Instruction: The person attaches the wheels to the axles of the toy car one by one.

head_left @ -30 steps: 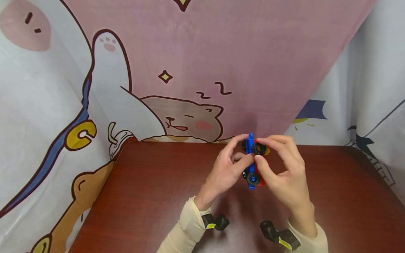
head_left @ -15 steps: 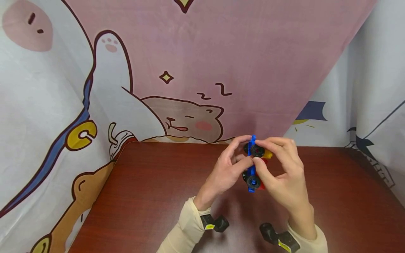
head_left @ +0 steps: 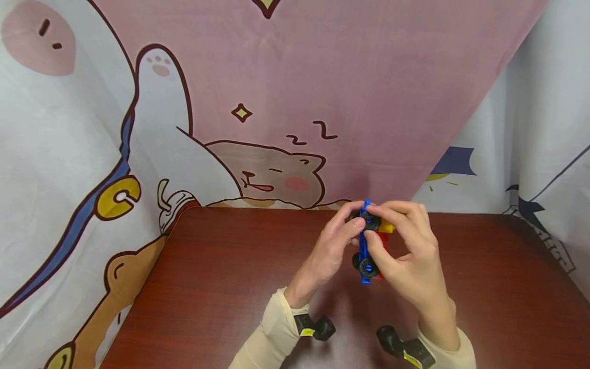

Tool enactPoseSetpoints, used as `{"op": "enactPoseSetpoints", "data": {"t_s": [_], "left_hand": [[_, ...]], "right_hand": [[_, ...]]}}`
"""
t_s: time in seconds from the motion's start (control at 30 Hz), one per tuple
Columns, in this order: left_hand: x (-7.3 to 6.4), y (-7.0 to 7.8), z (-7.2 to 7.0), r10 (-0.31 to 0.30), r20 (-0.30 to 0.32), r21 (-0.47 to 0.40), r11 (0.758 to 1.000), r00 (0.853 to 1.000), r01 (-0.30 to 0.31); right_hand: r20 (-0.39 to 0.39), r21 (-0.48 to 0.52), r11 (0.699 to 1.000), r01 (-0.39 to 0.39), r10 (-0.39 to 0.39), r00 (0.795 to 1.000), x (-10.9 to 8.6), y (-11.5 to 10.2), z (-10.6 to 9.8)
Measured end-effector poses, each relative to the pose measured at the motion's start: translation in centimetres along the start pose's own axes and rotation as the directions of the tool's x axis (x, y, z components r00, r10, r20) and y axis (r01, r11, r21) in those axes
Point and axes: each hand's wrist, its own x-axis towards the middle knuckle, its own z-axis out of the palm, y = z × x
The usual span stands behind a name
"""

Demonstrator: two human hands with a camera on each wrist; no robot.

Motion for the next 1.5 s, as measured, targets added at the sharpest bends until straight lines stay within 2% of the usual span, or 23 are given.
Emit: {"op": "enactPoseSetpoints", "data": {"t_s": [0.13,0.23,0.43,0.57,0.63,0.7,0.73,0.8,0.87,0.93,1.0,1.27,1.5], "left_hand": [[0.0,-0.1,0.2,0.006,-0.006,0.012,1.0,1.0,-0.006],[0.0,-0.2,0.4,-0.007,-0.014,-0.016,1.0,1.0,0.007],[-0.1,-0.5,0.9,-0.048,-0.081,-0.016,0.999,0.996,0.047],[-0.1,-0.6,1.3,-0.038,-0.091,0.0,0.999,0.995,0.038],[-0.2,-0.7,1.4,-0.033,-0.086,0.018,0.999,0.996,0.035],[-0.4,-0.7,1.6,-0.025,-0.081,0.034,0.999,0.996,0.028],[-0.4,-0.8,1.6,-0.021,-0.082,0.046,0.999,0.996,0.025],[-0.5,-0.8,1.7,-0.007,-0.089,0.073,0.997,0.996,0.014],[-0.5,-0.9,1.7,0.004,-0.097,0.103,0.995,0.995,0.007],[-0.5,-0.9,1.7,0.013,-0.101,0.133,0.991,0.995,0.001],[-0.5,-0.9,1.6,0.02,-0.097,0.155,0.988,0.995,-0.004],[-0.5,-0.8,1.5,0.089,-0.052,0.252,0.965,0.995,-0.073],[-0.6,-0.9,1.6,0.133,-0.057,0.279,0.954,0.989,-0.112]], "right_hand": [[0.002,-0.015,1.0,0.014,-0.014,1.0,0.0,0.0,0.3],[0.011,-0.03,0.999,0.019,-0.019,1.0,0.0,-0.1,0.5],[0.008,-0.036,0.999,0.018,-0.018,1.0,-0.2,0.0,1.0],[-0.074,0.011,0.999,-0.041,0.042,0.996,-0.4,0.0,1.4],[-0.105,0.03,0.991,-0.134,0.136,0.985,-0.6,-0.1,1.5],[-0.077,0.073,0.958,-0.276,0.281,0.957,-0.7,-0.3,1.6],[-0.035,0.095,0.93,-0.355,0.359,0.933,-0.7,-0.4,1.5],[0.07,0.111,0.86,-0.498,0.493,0.867,-0.8,-0.5,1.4],[0.15,0.112,0.806,-0.582,0.565,0.811,-0.7,-0.6,1.3],[0.174,0.109,0.79,-0.604,0.583,0.794,-0.7,-0.6,1.3],[0.156,0.111,0.794,-0.598,0.58,0.799,-0.6,-0.5,1.3],[0.098,0.155,0.844,-0.513,0.504,0.858,-0.6,-0.6,1.5],[0.104,0.176,0.851,-0.494,0.483,0.869,-0.7,-0.4,1.7]]}}
